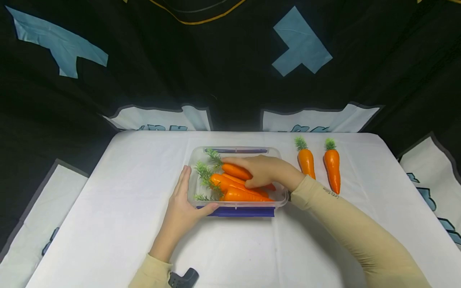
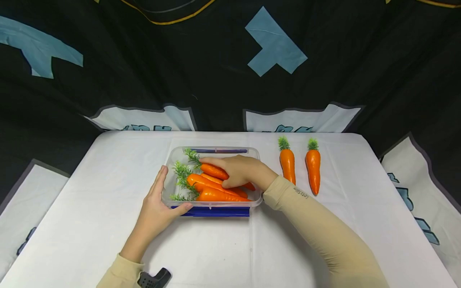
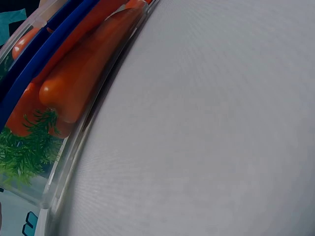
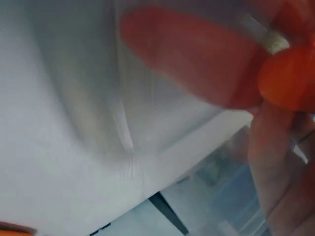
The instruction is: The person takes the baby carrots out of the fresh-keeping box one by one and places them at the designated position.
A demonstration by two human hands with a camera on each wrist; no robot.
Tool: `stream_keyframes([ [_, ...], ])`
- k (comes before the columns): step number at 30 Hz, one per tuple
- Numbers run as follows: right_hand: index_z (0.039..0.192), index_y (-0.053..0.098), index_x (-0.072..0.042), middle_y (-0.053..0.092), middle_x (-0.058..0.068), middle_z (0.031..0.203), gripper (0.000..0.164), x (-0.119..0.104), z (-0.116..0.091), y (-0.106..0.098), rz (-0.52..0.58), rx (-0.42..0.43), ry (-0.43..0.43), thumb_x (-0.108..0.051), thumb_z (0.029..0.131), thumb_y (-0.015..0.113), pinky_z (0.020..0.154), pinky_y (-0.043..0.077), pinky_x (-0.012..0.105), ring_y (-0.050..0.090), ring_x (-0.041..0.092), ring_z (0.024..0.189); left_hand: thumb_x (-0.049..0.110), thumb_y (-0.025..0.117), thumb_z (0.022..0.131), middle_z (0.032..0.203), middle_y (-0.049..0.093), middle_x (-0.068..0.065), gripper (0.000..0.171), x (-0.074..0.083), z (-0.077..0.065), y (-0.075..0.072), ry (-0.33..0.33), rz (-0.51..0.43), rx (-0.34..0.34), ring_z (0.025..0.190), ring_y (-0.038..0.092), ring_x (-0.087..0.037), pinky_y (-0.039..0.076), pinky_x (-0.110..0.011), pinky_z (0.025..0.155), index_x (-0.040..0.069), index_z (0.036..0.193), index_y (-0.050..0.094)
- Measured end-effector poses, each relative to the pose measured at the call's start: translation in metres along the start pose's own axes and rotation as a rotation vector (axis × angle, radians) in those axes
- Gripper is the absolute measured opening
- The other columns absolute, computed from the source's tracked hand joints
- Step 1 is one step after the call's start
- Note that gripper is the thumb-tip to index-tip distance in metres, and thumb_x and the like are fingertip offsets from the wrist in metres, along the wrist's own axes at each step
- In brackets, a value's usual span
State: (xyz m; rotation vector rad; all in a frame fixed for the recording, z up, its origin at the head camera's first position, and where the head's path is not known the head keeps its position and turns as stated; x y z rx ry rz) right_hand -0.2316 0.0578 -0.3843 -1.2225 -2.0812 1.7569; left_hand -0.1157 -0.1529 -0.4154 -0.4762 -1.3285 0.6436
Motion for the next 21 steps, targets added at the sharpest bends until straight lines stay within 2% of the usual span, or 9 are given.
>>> stream_keyframes([
  [8, 0.154, 0.023, -0.039, 0.056, -0.003, 0.135, 0.083, 0.002, -0.001, 0.002, -0.046, 0.091, -0.032, -0.022, 0.086, 0.068, 0.097, 0.053, 0.041, 0.059, 0.017, 0.1, 0.061, 0.085, 0.066, 0.168, 0.013, -0.004, 0.125, -0.001, 0.0, 0.0, -0.003, 0.008, -0.001, 0.152, 0.022, -0.037, 0.03, -0.059, 0.118, 0.017, 0.161, 0.014],
  [11, 0.151, 0.024, -0.037, 0.058, -0.003, 0.118, 0.082, 0.003, -0.002, 0.001, -0.029, 0.132, -0.029, -0.023, 0.085, 0.071, 0.085, 0.056, 0.034, 0.058, 0.017, 0.09, 0.061, 0.084, 0.067, 0.168, 0.013, -0.005, 0.125, -0.001, 0.0, 0.0, -0.008, 0.009, -0.007, 0.151, 0.023, -0.037, 0.03, -0.06, 0.118, 0.019, 0.161, 0.013],
  [14, 0.149, 0.024, -0.036, 0.056, -0.003, 0.108, 0.083, 0.003, -0.005, -0.002, -0.011, 0.187, -0.015, -0.023, 0.082, 0.071, 0.068, 0.053, 0.028, 0.057, 0.017, 0.08, 0.06, 0.084, 0.067, 0.168, 0.013, -0.005, 0.124, -0.001, 0.0, 0.001, -0.006, 0.006, -0.01, 0.151, 0.023, -0.037, 0.029, -0.06, 0.118, 0.019, 0.161, 0.013],
  [17, 0.15, 0.024, -0.036, 0.056, -0.005, 0.11, 0.085, 0.0, -0.01, -0.008, 0.001, 0.254, -0.002, -0.025, 0.079, 0.07, 0.062, 0.05, 0.026, 0.056, 0.016, 0.078, 0.06, 0.084, 0.067, 0.168, 0.013, -0.005, 0.125, 0.001, 0.0, 0.0, -0.001, 0.005, -0.007, 0.151, 0.023, -0.036, 0.03, -0.06, 0.118, 0.018, 0.161, 0.014],
  [21, 0.154, 0.024, -0.035, 0.057, -0.003, 0.123, 0.086, -0.008, -0.017, -0.018, 0.023, 0.355, -0.053, -0.026, 0.079, 0.065, 0.063, 0.052, 0.025, 0.056, 0.015, 0.081, 0.061, 0.085, 0.066, 0.168, 0.014, -0.005, 0.125, 0.002, 0.0, -0.001, 0.001, 0.004, 0.001, 0.151, 0.023, -0.036, 0.03, -0.06, 0.118, 0.017, 0.161, 0.015],
])
Point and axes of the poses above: each hand's wrist, its own z-axis towards the middle knuckle, its own y-axis out of the palm, x = y × z, the point moved 5 cm from there along z, towards the middle knuckle
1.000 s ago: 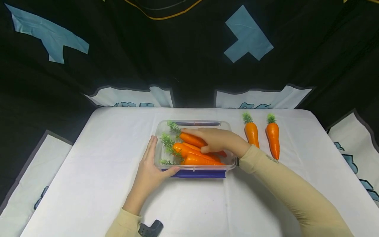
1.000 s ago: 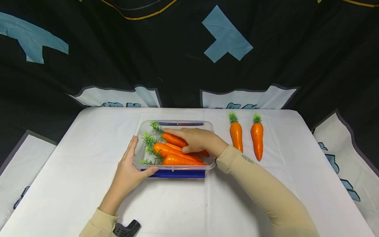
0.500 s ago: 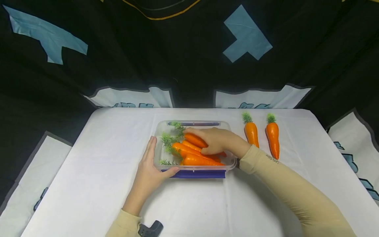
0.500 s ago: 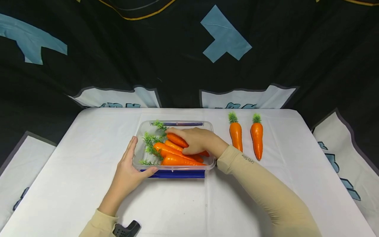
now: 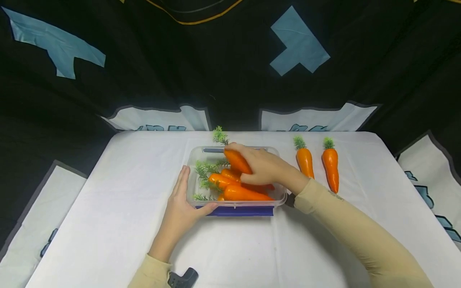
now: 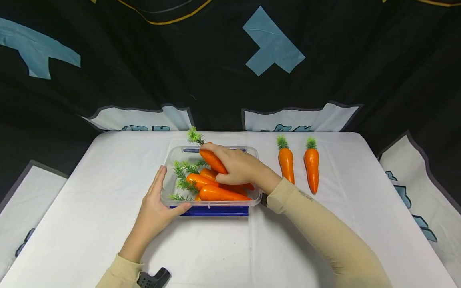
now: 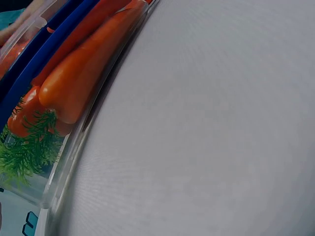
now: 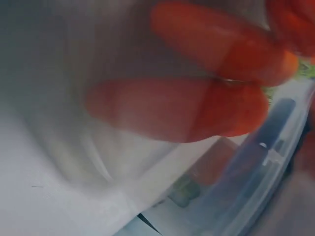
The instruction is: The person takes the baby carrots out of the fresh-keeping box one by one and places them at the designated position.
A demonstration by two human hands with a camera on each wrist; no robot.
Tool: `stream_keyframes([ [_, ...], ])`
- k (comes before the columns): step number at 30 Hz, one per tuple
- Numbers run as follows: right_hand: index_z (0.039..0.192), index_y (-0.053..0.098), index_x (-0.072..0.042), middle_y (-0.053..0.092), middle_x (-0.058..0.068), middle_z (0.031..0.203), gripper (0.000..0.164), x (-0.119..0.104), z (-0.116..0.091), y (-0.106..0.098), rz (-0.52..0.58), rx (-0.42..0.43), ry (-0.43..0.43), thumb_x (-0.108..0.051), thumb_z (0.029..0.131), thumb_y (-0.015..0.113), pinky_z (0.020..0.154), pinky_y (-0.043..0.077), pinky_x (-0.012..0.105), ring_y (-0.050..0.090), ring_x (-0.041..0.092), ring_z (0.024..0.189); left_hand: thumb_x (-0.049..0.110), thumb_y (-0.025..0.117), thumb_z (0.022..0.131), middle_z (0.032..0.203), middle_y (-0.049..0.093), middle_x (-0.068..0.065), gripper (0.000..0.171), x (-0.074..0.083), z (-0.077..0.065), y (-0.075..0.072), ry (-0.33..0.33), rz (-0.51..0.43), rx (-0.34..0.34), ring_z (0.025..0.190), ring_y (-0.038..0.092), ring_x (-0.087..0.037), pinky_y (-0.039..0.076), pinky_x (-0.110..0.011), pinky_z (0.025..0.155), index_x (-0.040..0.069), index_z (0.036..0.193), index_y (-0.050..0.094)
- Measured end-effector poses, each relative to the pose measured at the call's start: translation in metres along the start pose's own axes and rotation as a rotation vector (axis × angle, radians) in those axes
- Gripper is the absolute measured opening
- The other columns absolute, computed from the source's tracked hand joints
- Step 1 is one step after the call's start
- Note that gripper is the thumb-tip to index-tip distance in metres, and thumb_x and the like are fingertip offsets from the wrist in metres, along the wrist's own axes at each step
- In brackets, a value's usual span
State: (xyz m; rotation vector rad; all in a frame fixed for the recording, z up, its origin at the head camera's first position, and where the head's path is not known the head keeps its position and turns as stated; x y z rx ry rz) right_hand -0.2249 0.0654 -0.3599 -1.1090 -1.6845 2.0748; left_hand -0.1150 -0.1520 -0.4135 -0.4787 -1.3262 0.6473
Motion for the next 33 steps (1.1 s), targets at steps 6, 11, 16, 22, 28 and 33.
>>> stream_keyframes([
  [6, 0.156, 0.021, -0.036, 0.057, 0.002, 0.127, 0.087, -0.01, -0.01, -0.019, 0.059, 0.116, -0.046, -0.026, 0.082, 0.064, 0.063, 0.055, 0.025, 0.058, 0.014, 0.079, 0.06, 0.085, 0.066, 0.168, 0.015, -0.007, 0.126, 0.0, 0.0, 0.0, 0.007, -0.004, -0.001, 0.151, 0.023, -0.037, 0.03, -0.062, 0.117, 0.016, 0.16, 0.015],
  [11, 0.151, 0.024, -0.023, 0.058, 0.009, 0.123, 0.081, -0.011, -0.023, -0.034, 0.144, 0.232, -0.095, -0.023, 0.083, 0.069, 0.073, 0.061, 0.029, 0.061, 0.019, 0.086, 0.06, 0.086, 0.066, 0.167, 0.015, -0.008, 0.126, 0.0, 0.001, 0.001, 0.014, -0.001, 0.0, 0.151, 0.023, -0.037, 0.03, -0.061, 0.118, 0.015, 0.16, 0.016],
  [16, 0.146, 0.017, -0.019, 0.053, 0.016, 0.119, 0.088, -0.007, -0.04, -0.045, 0.304, 0.326, -0.108, -0.01, 0.081, 0.075, 0.072, 0.063, 0.031, 0.066, 0.022, 0.081, 0.06, 0.085, 0.066, 0.168, 0.014, -0.007, 0.126, -0.002, 0.001, 0.001, 0.011, 0.003, 0.001, 0.152, 0.023, -0.036, 0.029, -0.06, 0.118, 0.015, 0.16, 0.015],
  [22, 0.148, 0.016, -0.019, 0.046, 0.017, 0.116, 0.096, 0.006, -0.066, -0.06, 0.446, 0.383, -0.086, 0.004, 0.076, 0.076, 0.066, 0.062, 0.029, 0.062, 0.024, 0.072, 0.059, 0.085, 0.066, 0.168, 0.014, -0.006, 0.125, -0.003, 0.0, 0.002, 0.006, 0.007, 0.005, 0.151, 0.023, -0.037, 0.03, -0.06, 0.118, 0.018, 0.161, 0.014],
  [28, 0.149, 0.016, -0.016, 0.048, 0.018, 0.117, 0.099, 0.033, -0.095, -0.07, 0.409, 0.417, -0.028, 0.01, 0.074, 0.075, 0.07, 0.061, 0.024, 0.063, 0.028, 0.076, 0.06, 0.085, 0.067, 0.168, 0.015, -0.007, 0.125, -0.002, 0.0, 0.002, 0.013, 0.01, 0.011, 0.151, 0.023, -0.037, 0.03, -0.06, 0.118, 0.018, 0.161, 0.015],
  [33, 0.15, 0.018, -0.013, 0.052, 0.018, 0.118, 0.098, 0.057, -0.124, -0.075, 0.261, 0.451, 0.047, 0.005, 0.074, 0.078, 0.079, 0.052, 0.017, 0.061, 0.027, 0.089, 0.06, 0.085, 0.067, 0.168, 0.014, -0.007, 0.125, -0.003, 0.0, 0.003, 0.009, 0.012, 0.006, 0.152, 0.023, -0.037, 0.03, -0.06, 0.118, 0.018, 0.161, 0.014],
])
Point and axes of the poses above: each hand's wrist, its own z-axis towards the middle knuckle, its own y-axis out of the palm, x = y × z, the point moved 5 cm from there along z, towards the middle knuckle
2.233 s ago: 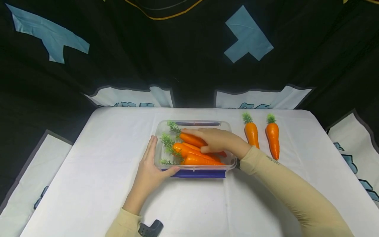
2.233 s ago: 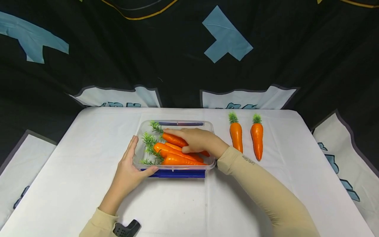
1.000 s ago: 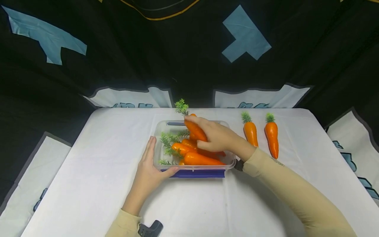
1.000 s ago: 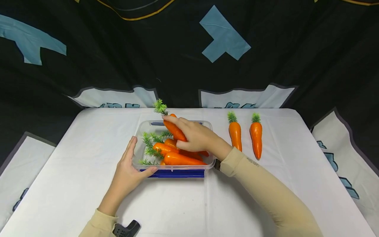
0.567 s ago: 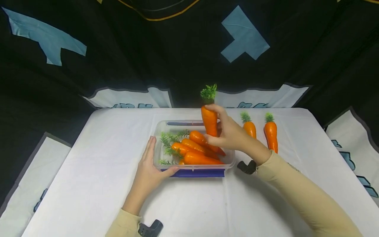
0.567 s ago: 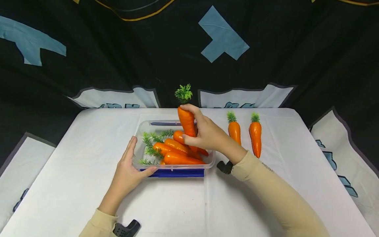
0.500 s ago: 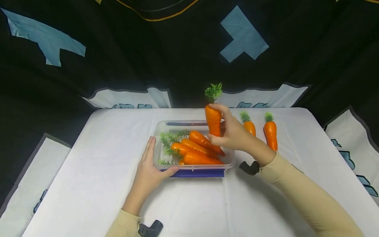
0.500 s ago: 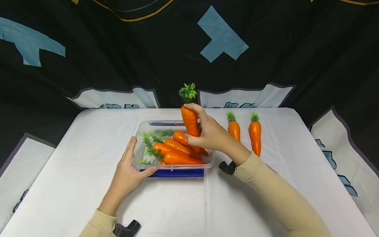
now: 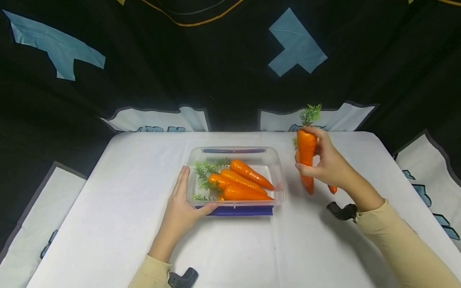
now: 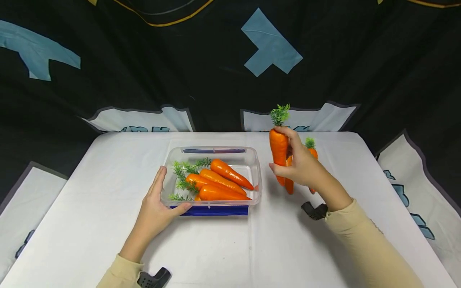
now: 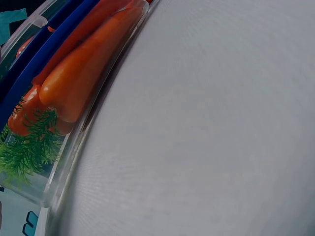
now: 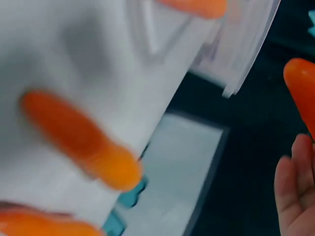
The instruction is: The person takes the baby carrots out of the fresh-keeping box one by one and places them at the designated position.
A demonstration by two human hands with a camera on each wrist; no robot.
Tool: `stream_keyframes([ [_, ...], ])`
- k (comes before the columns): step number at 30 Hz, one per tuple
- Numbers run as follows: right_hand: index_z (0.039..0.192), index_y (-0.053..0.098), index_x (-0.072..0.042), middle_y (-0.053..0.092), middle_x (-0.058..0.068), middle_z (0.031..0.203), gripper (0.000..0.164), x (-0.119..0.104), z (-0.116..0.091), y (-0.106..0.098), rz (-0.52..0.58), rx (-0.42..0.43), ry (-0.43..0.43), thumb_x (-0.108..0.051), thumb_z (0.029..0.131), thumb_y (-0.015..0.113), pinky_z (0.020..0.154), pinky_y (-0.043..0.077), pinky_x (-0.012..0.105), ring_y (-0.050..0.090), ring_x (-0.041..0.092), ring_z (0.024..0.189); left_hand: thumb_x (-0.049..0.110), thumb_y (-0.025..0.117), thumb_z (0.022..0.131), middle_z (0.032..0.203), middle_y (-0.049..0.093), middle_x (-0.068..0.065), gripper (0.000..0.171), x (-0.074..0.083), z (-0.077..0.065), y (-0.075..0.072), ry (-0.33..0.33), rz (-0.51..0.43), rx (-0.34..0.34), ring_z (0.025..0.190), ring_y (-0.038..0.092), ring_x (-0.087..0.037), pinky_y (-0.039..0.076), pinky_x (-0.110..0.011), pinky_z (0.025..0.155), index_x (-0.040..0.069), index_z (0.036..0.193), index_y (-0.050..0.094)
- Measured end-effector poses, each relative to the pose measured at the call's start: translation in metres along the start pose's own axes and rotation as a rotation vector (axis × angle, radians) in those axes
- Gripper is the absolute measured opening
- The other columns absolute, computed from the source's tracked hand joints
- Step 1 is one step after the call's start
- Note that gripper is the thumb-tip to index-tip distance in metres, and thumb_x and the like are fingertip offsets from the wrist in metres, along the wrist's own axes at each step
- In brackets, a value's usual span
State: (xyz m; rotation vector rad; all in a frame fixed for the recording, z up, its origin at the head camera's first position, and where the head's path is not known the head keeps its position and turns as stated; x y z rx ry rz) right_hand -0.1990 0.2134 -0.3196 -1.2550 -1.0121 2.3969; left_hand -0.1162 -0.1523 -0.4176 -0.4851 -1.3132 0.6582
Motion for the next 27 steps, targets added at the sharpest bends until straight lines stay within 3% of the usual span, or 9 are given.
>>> stream_keyframes([
  [3, 0.152, 0.017, -0.015, 0.052, 0.019, 0.121, 0.1, 0.021, -0.014, -0.009, -0.028, -0.015, 0.081, 0.001, 0.076, 0.08, 0.081, 0.052, 0.021, 0.058, 0.029, 0.095, 0.061, 0.084, 0.067, 0.168, 0.013, -0.006, 0.125, 0.0, 0.0, 0.001, -0.003, 0.006, -0.006, 0.152, 0.023, -0.037, 0.03, -0.06, 0.118, 0.019, 0.161, 0.013],
  [6, 0.154, 0.015, -0.02, 0.05, 0.019, 0.125, 0.099, 0.045, -0.028, -0.012, -0.008, -0.058, 0.215, -0.007, 0.08, 0.081, 0.08, 0.054, 0.03, 0.055, 0.03, 0.1, 0.061, 0.084, 0.067, 0.168, 0.014, -0.009, 0.126, 0.001, 0.0, 0.001, 0.003, 0.009, -0.006, 0.151, 0.023, -0.038, 0.031, -0.061, 0.117, 0.018, 0.161, 0.014],
  [9, 0.155, 0.016, -0.023, 0.05, 0.016, 0.123, 0.098, 0.066, -0.039, -0.012, -0.005, -0.102, 0.316, -0.016, 0.082, 0.082, 0.077, 0.051, 0.035, 0.051, 0.028, 0.098, 0.061, 0.085, 0.066, 0.168, 0.014, -0.009, 0.126, 0.001, 0.0, 0.001, 0.006, 0.012, -0.007, 0.151, 0.023, -0.038, 0.031, -0.061, 0.117, 0.018, 0.161, 0.013],
  [12, 0.155, 0.017, -0.022, 0.05, 0.014, 0.118, 0.098, 0.082, -0.044, -0.01, -0.019, -0.132, 0.34, -0.02, 0.082, 0.083, 0.072, 0.047, 0.03, 0.048, 0.026, 0.092, 0.061, 0.085, 0.066, 0.168, 0.014, -0.007, 0.126, 0.001, 0.0, 0.0, 0.001, 0.004, -0.007, 0.151, 0.024, -0.037, 0.031, -0.061, 0.117, 0.019, 0.161, 0.013],
  [16, 0.154, 0.018, -0.02, 0.052, 0.015, 0.12, 0.098, 0.097, -0.047, -0.007, -0.009, -0.166, 0.351, -0.023, 0.081, 0.083, 0.077, 0.051, 0.029, 0.05, 0.027, 0.097, 0.059, 0.085, 0.067, 0.168, 0.013, -0.006, 0.125, 0.0, 0.0, 0.0, -0.005, -0.015, -0.012, 0.152, 0.022, -0.036, 0.029, -0.061, 0.118, 0.02, 0.161, 0.012],
  [20, 0.155, 0.017, -0.021, 0.052, 0.018, 0.128, 0.099, 0.109, -0.046, -0.004, 0.009, -0.195, 0.383, -0.028, 0.081, 0.083, 0.094, 0.054, 0.045, 0.053, 0.03, 0.107, 0.057, 0.086, 0.068, 0.168, 0.012, -0.005, 0.124, -0.001, -0.001, 0.0, -0.008, -0.036, -0.014, 0.152, 0.021, -0.036, 0.028, -0.061, 0.118, 0.02, 0.161, 0.012],
  [23, 0.155, 0.016, -0.02, 0.05, 0.02, 0.13, 0.101, 0.115, -0.046, -0.003, 0.0, -0.213, 0.397, -0.03, 0.081, 0.083, 0.099, 0.049, 0.06, 0.052, 0.034, 0.11, 0.057, 0.085, 0.068, 0.168, 0.011, -0.003, 0.124, -0.001, -0.001, 0.001, -0.014, -0.046, -0.016, 0.153, 0.02, -0.034, 0.027, -0.06, 0.119, 0.021, 0.161, 0.012],
  [27, 0.156, 0.017, -0.018, 0.049, 0.022, 0.133, 0.103, 0.122, -0.044, -0.003, -0.002, -0.229, 0.407, -0.03, 0.079, 0.084, 0.103, 0.042, 0.067, 0.05, 0.037, 0.114, 0.057, 0.086, 0.068, 0.168, 0.011, -0.001, 0.124, 0.0, 0.0, 0.0, -0.021, -0.048, -0.016, 0.153, 0.02, -0.034, 0.027, -0.059, 0.12, 0.022, 0.161, 0.012],
])
Point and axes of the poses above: each hand's wrist, its own z-axis towards the middle knuckle, its own y-axis out of the palm, x = y × z, the point moved 5 cm from there along z, towards the middle knuckle
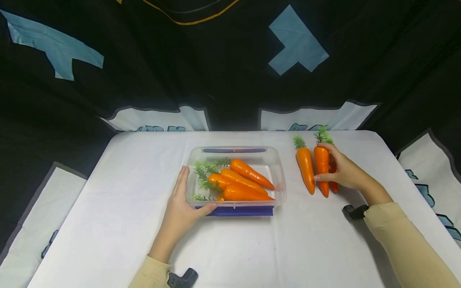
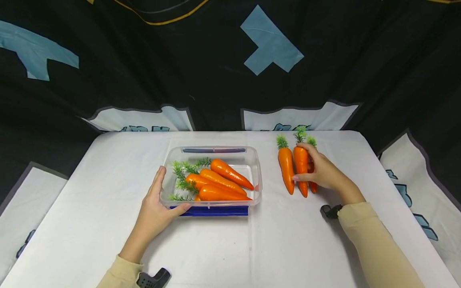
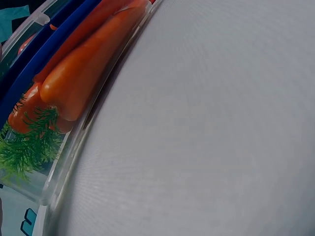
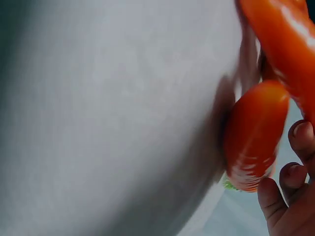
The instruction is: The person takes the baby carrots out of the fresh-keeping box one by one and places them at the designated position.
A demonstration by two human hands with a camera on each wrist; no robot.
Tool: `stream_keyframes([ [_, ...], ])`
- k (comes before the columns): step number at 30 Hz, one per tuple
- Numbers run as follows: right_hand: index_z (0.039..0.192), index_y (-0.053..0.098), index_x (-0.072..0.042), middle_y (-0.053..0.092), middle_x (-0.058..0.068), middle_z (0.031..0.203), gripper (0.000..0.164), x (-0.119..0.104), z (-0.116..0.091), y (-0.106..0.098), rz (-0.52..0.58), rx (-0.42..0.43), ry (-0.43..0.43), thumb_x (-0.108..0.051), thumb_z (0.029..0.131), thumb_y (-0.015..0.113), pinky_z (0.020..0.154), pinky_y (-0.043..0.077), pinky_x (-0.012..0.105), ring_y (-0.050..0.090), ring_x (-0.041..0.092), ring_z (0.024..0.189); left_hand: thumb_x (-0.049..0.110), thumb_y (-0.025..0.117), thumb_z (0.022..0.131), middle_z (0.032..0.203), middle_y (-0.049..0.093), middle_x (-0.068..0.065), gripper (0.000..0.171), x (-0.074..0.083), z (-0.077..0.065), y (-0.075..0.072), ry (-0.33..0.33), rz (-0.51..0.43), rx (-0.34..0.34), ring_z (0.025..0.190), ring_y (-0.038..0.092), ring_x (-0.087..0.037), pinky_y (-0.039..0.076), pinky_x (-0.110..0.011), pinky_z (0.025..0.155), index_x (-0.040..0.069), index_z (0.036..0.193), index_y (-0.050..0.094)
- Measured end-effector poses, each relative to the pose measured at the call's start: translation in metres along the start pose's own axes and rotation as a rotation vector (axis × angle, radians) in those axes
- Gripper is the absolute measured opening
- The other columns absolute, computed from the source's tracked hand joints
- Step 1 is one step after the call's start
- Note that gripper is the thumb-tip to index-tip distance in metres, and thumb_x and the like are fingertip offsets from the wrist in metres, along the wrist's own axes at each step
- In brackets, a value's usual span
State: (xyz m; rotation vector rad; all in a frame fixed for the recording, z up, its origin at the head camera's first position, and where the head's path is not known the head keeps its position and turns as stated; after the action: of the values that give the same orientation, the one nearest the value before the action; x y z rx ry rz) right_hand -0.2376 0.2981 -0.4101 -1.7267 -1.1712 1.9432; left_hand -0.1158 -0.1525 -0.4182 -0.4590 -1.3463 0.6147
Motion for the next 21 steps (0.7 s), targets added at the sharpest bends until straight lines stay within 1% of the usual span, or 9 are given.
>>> stream_keyframes([
  [2, 0.155, 0.018, -0.016, 0.05, 0.022, 0.133, 0.102, 0.003, 0.003, 0.0, -0.001, -0.005, -0.006, -0.028, 0.079, 0.085, 0.104, 0.041, 0.067, 0.051, 0.037, 0.114, 0.057, 0.086, 0.068, 0.168, 0.011, -0.001, 0.124, 0.0, 0.0, -0.001, -0.001, 0.0, 0.003, 0.153, 0.02, -0.033, 0.027, -0.059, 0.12, 0.021, 0.161, 0.012],
  [4, 0.155, 0.02, -0.016, 0.05, 0.022, 0.132, 0.101, 0.005, 0.006, -0.001, -0.021, -0.004, 0.0, -0.029, 0.079, 0.085, 0.103, 0.042, 0.067, 0.049, 0.037, 0.114, 0.057, 0.086, 0.068, 0.168, 0.011, -0.001, 0.124, 0.001, -0.001, -0.001, 0.002, 0.0, 0.007, 0.153, 0.02, -0.033, 0.027, -0.059, 0.12, 0.021, 0.161, 0.013],
  [10, 0.155, 0.022, -0.02, 0.044, 0.023, 0.135, 0.103, 0.011, 0.011, -0.003, -0.123, -0.012, 0.109, -0.045, 0.076, 0.084, 0.095, 0.043, 0.064, 0.034, 0.04, 0.119, 0.055, 0.087, 0.067, 0.168, 0.012, -0.003, 0.124, 0.0, 0.0, -0.001, 0.011, -0.001, 0.01, 0.153, 0.02, -0.034, 0.028, -0.06, 0.119, 0.018, 0.161, 0.014],
  [11, 0.154, 0.023, -0.019, 0.043, 0.023, 0.136, 0.104, 0.012, 0.012, -0.003, -0.135, -0.016, 0.118, -0.046, 0.075, 0.084, 0.094, 0.043, 0.062, 0.033, 0.04, 0.119, 0.056, 0.087, 0.067, 0.168, 0.012, -0.004, 0.124, 0.0, 0.0, 0.0, 0.012, -0.001, 0.01, 0.153, 0.02, -0.034, 0.028, -0.06, 0.119, 0.018, 0.161, 0.014],
  [14, 0.154, 0.025, -0.018, 0.042, 0.023, 0.139, 0.104, 0.012, 0.014, -0.003, -0.152, -0.027, 0.124, -0.048, 0.075, 0.084, 0.095, 0.042, 0.062, 0.032, 0.04, 0.12, 0.056, 0.087, 0.067, 0.168, 0.013, -0.005, 0.124, -0.001, 0.0, 0.0, 0.012, 0.0, 0.012, 0.153, 0.02, -0.033, 0.028, -0.06, 0.119, 0.019, 0.161, 0.014],
  [18, 0.154, 0.026, -0.017, 0.039, 0.023, 0.144, 0.105, 0.012, 0.016, -0.002, -0.166, -0.049, 0.135, -0.05, 0.073, 0.084, 0.1, 0.039, 0.067, 0.03, 0.042, 0.124, 0.056, 0.087, 0.067, 0.168, 0.014, -0.006, 0.125, -0.001, 0.0, 0.0, 0.015, 0.003, 0.015, 0.152, 0.022, -0.035, 0.029, -0.061, 0.118, 0.02, 0.161, 0.014],
  [21, 0.154, 0.026, -0.017, 0.037, 0.023, 0.147, 0.106, 0.011, 0.018, -0.001, -0.184, -0.065, 0.144, -0.053, 0.072, 0.084, 0.101, 0.037, 0.069, 0.028, 0.043, 0.126, 0.057, 0.087, 0.066, 0.168, 0.015, -0.006, 0.125, -0.001, 0.0, 0.0, 0.015, 0.008, 0.016, 0.152, 0.022, -0.034, 0.029, -0.06, 0.118, 0.02, 0.161, 0.014],
])
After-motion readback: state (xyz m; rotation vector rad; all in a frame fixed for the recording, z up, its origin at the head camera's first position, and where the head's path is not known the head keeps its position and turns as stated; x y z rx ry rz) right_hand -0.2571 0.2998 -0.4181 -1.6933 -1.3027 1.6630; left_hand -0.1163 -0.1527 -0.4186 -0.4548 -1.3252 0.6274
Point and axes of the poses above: each hand's wrist, its own z-axis towards the middle knuckle, its own y-axis out of the palm, x = y × z, the point moved 5 cm from there along z, towards the middle knuckle
